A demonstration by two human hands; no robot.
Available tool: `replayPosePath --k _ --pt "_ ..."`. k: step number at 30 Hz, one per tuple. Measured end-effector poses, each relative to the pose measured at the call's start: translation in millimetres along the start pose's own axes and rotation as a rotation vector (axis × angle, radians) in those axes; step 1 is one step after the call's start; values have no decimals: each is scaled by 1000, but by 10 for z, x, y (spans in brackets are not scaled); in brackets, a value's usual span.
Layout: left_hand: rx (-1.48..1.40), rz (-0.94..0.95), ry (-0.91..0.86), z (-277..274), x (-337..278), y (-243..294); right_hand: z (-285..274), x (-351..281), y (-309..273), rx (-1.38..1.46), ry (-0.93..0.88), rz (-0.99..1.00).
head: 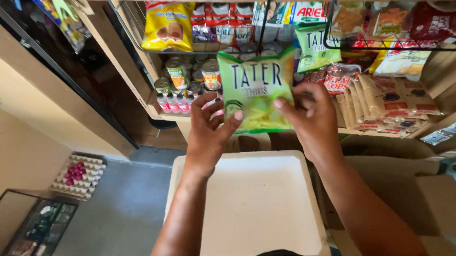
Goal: Organize and stock various grocery items including snack packets and bags of sugar on shelves and into boxes.
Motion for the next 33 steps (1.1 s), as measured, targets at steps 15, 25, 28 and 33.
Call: replayPosePath --k 15,25,28,33 --pt "358 205 -152 -666 905 351 718 1096 -277 -615 -236 -158" --pt "910 455 39 -648 1236 496 853 1056 -364 -1282 -8 -408" --pt "1028 569 101 -606 1189 581 921 1070 -349 -1351 36 -477" --pt "1175 576 156 -641 1211 531 1045 1174 -288 -1494 64 -423"
Point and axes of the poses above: each hand's wrist, its own x-axis towards the middle knuckle, its own z-axis out of the palm, y = z × x, the point moved 6 cm from there along x, towards the middle knuckle, and after that the axes turned 13 degrees about -y, right-handed, at the moved point
